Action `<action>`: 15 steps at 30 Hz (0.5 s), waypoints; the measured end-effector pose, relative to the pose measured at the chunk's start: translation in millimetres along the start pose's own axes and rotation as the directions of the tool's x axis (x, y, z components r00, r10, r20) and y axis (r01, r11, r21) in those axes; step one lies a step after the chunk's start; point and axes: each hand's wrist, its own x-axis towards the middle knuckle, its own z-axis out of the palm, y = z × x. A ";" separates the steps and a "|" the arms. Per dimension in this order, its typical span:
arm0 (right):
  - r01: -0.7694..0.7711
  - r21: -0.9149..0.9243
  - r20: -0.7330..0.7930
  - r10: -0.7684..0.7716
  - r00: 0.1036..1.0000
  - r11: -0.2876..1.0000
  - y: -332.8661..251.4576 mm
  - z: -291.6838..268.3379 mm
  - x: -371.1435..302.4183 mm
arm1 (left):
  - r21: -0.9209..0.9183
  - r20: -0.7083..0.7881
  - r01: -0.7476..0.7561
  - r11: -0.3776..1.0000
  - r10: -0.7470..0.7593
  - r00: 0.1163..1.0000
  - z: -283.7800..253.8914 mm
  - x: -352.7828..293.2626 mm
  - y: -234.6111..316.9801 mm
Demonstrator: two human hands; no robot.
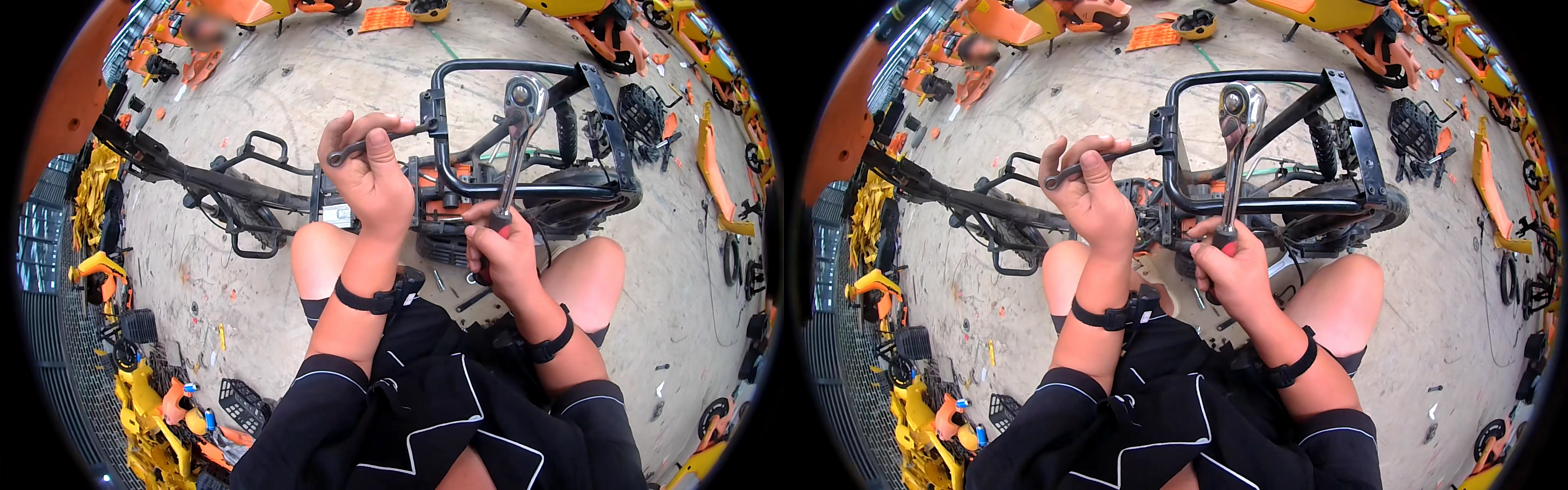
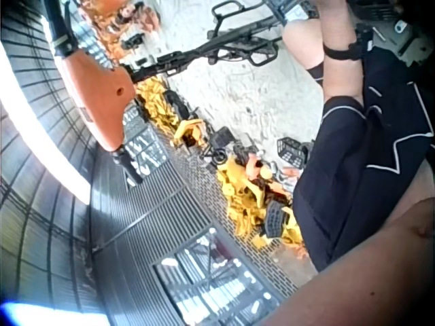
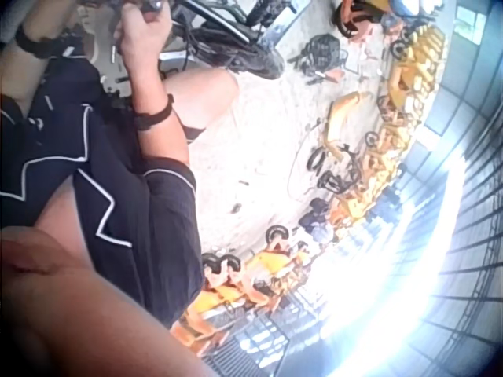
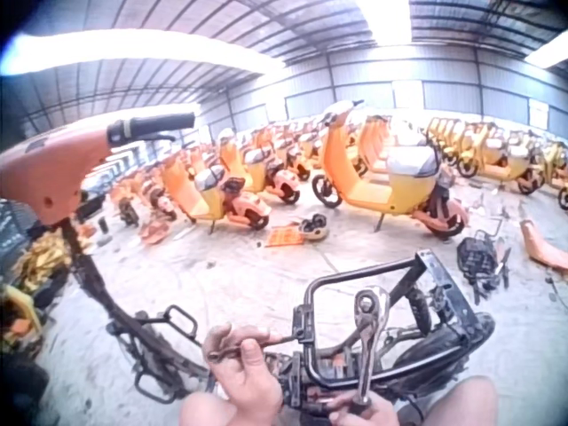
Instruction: The person works on the metal frame of a scooter, picking up a bolt and nut by hand and positioning them into a bracket. They use a wrench and a socket wrench to tighten the hardware onto the frame.
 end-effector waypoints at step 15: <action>0.015 -0.026 0.011 -0.015 1.000 1.000 6.5 2.3 2.4 | -0.248 -0.138 0.266 0.932 -0.306 0.942 -0.7 13.6 -4.7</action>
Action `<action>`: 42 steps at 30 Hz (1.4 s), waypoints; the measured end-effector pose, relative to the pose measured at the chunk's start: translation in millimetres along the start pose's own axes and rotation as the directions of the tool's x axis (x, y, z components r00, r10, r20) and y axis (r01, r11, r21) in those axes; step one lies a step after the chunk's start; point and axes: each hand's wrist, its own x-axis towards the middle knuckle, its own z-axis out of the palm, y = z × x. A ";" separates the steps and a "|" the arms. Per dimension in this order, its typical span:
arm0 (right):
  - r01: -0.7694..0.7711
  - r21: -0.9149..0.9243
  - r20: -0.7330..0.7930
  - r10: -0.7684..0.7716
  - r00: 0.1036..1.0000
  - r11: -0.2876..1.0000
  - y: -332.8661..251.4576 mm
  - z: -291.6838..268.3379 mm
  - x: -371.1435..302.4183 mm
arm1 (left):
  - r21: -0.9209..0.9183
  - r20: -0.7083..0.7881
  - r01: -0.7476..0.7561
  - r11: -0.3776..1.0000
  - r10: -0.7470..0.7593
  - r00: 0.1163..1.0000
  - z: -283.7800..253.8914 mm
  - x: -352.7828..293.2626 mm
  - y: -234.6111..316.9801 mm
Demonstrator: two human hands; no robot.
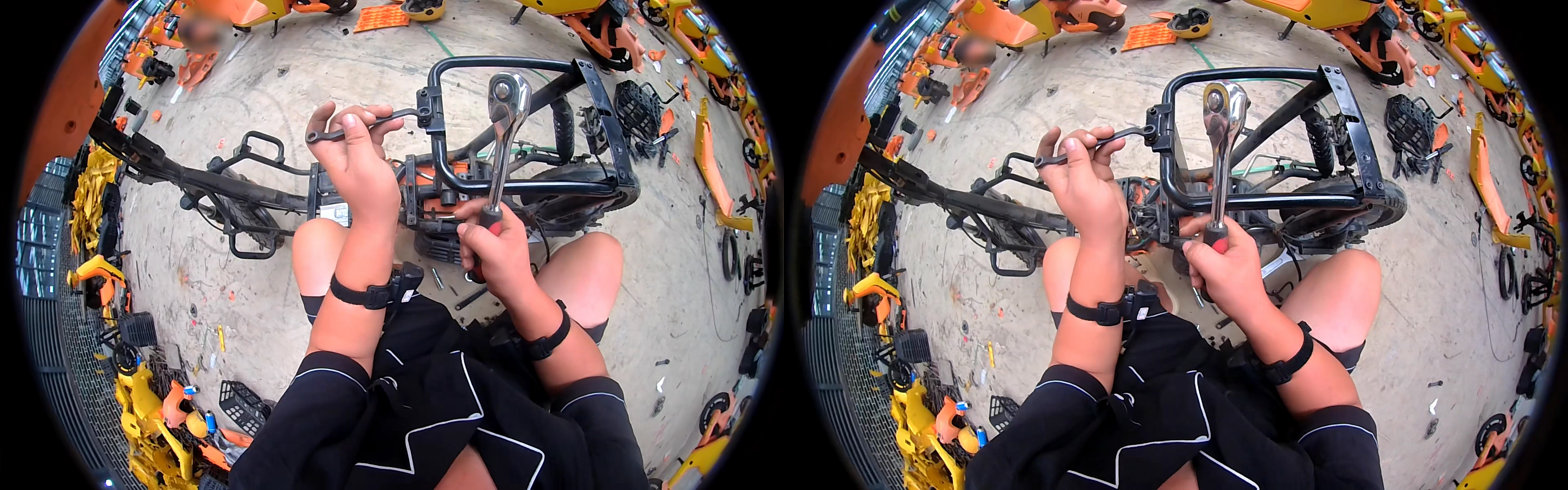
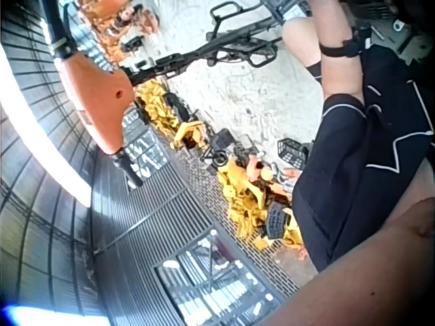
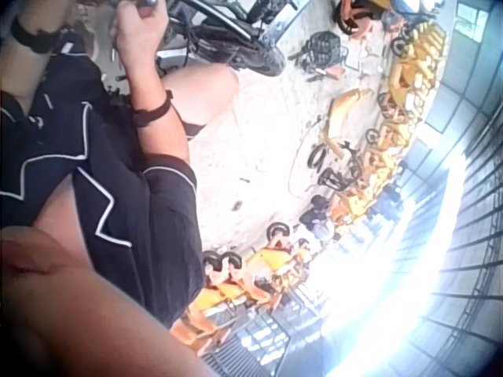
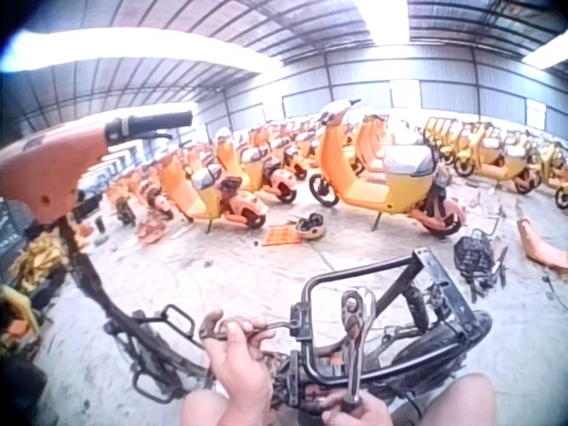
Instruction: The person works on the metal frame of a scooter, picking up a bolt and nut by hand and positioning them into a bracket. They use a wrench and a socket wrench to tighten the hardware onto the frame.
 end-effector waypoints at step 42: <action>0.017 -0.031 -0.014 -0.018 1.000 0.999 0.4 3.9 -1.8 | 0.274 0.625 -0.641 0.717 0.374 0.685 -19.2 -15.6 7.1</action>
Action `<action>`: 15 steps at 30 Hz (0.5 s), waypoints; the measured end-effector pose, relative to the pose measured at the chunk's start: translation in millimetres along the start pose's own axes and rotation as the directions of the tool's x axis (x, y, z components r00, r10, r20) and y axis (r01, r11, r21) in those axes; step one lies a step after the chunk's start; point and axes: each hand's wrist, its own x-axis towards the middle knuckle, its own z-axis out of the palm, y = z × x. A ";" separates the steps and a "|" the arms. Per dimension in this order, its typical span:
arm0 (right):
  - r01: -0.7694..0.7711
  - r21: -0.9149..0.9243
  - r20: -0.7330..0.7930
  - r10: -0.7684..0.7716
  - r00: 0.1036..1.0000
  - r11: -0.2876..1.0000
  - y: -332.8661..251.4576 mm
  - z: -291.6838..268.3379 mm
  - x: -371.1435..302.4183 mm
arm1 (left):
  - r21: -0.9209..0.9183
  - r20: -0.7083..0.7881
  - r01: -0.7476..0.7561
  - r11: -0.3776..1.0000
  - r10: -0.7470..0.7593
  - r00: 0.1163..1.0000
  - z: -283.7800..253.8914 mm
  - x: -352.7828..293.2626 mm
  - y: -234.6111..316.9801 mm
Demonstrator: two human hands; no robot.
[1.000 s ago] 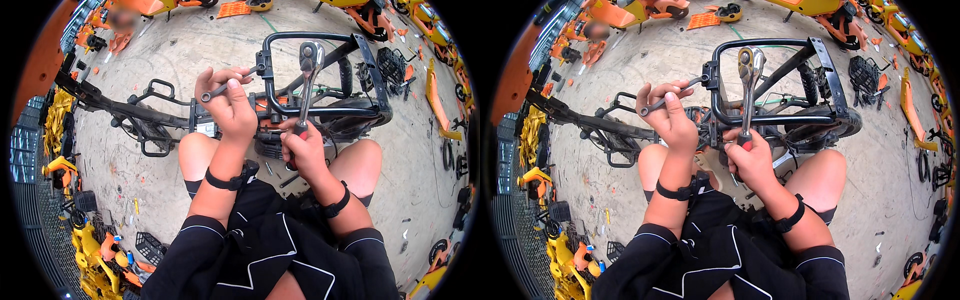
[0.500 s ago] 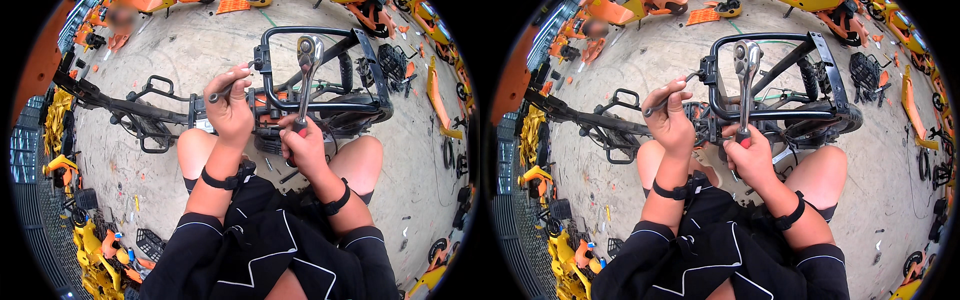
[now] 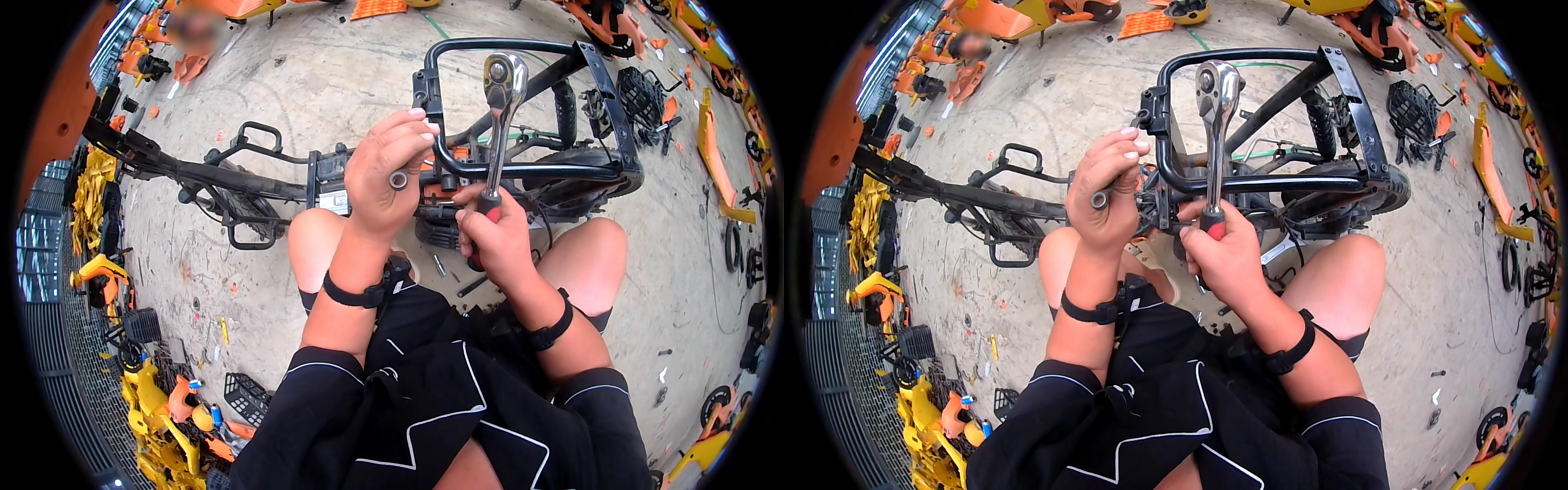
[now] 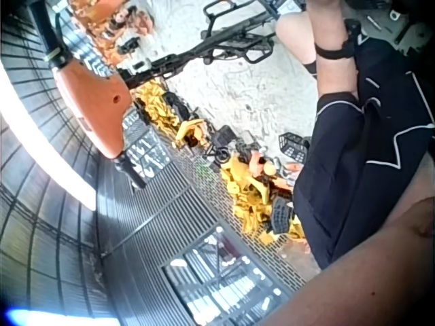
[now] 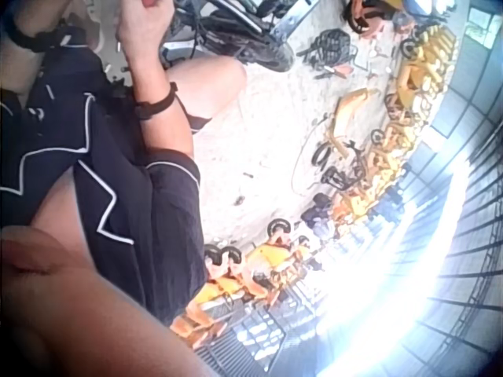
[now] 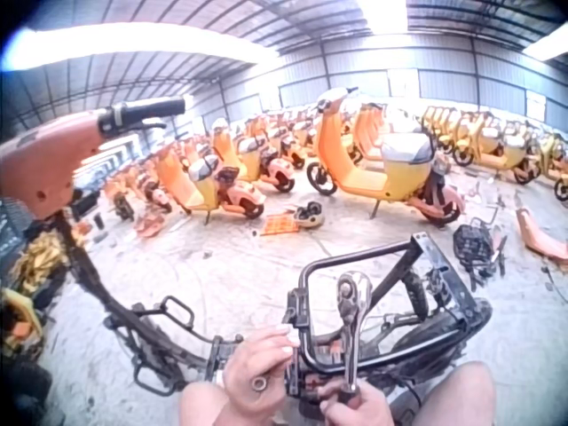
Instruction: The person works on the metal frame of a scooter, picking up a bolt and nut by hand and positioning them into a bracket. They use a wrench and a socket wrench to tighten the hardware onto the frame.
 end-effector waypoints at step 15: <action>-0.036 0.022 0.006 0.036 0.999 0.999 6.8 3.2 1.4 | 0.023 0.162 0.006 1.000 -0.009 0.987 -10.8 2.1 -3.7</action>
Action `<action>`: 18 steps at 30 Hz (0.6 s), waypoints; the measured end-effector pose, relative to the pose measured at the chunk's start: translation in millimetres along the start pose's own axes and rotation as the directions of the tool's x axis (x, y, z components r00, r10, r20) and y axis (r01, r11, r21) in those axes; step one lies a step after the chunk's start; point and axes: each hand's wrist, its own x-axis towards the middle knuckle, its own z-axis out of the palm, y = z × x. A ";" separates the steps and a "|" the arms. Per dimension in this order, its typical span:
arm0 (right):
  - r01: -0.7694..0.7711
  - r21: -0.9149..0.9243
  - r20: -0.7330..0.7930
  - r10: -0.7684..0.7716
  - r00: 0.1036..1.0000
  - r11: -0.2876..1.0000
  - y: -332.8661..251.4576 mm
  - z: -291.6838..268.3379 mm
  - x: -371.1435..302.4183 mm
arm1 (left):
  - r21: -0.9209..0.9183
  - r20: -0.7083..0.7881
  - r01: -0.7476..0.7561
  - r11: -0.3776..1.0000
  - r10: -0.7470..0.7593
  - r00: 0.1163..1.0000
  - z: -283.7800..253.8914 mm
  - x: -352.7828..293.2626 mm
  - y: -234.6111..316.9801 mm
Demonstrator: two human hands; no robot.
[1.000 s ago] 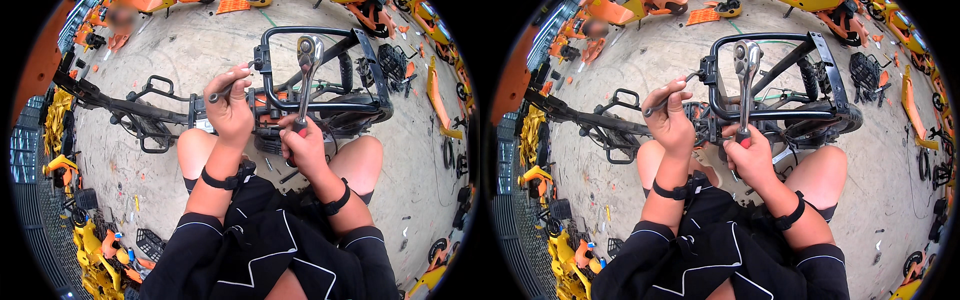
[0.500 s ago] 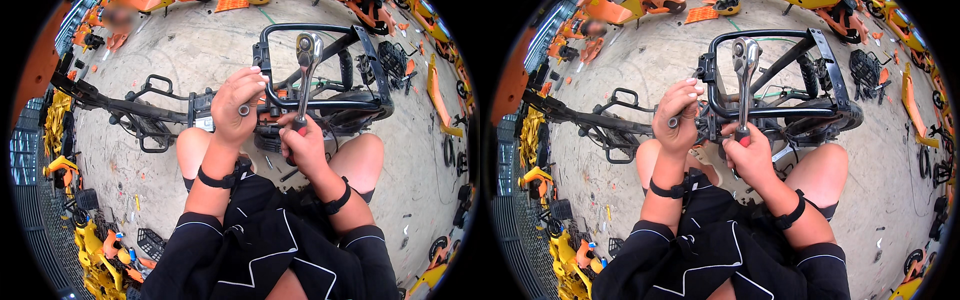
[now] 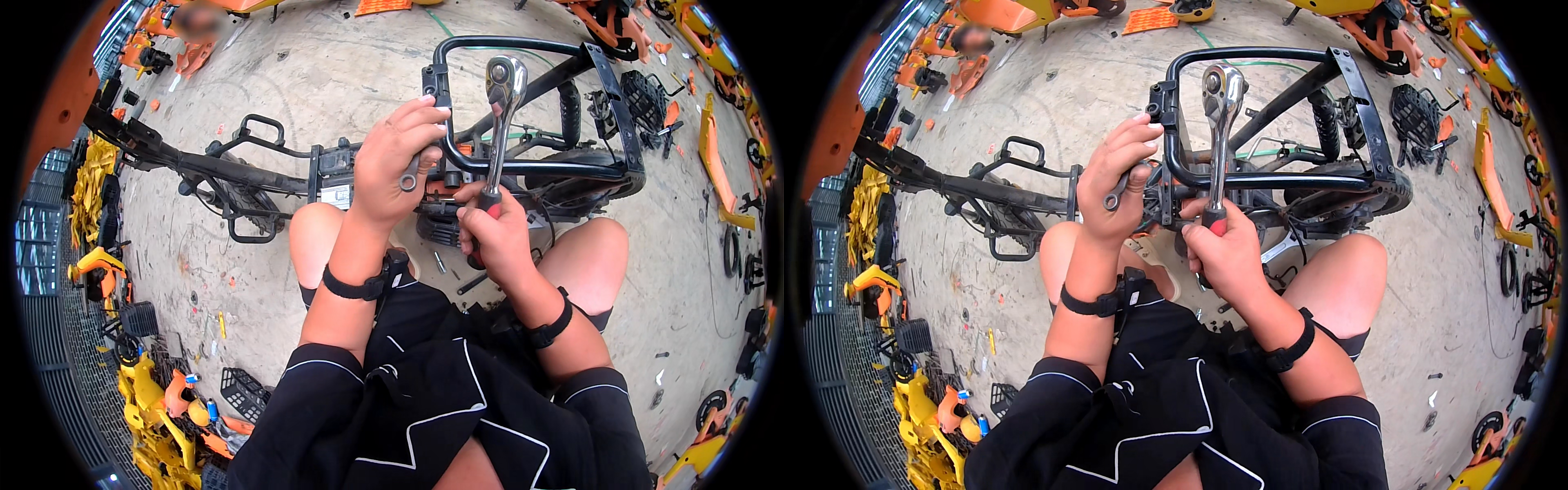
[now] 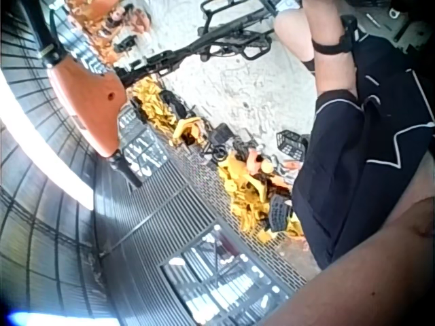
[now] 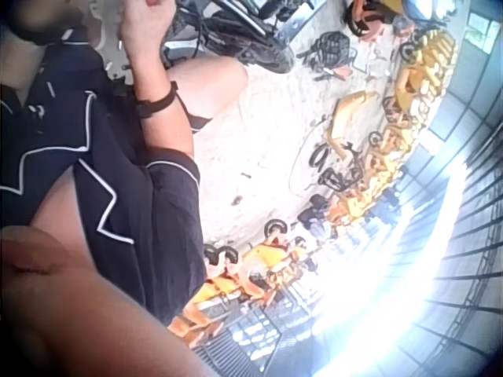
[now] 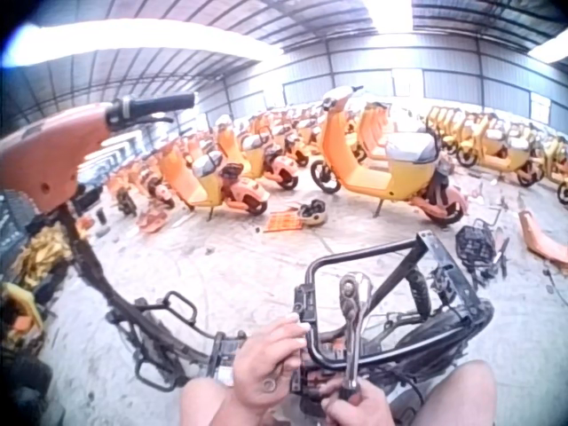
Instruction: The person works on the metal frame of a scooter, picking up a bolt and nut by hand and positioning them into a bracket. They use a wrench and a socket wrench to tighten the hardware onto the frame.
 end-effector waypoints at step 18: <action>0.001 -0.012 -0.011 -0.001 1.000 1.000 3.3 4.3 1.5 | -0.037 -0.004 -0.044 0.998 0.044 0.999 -3.4 -3.1 -13.2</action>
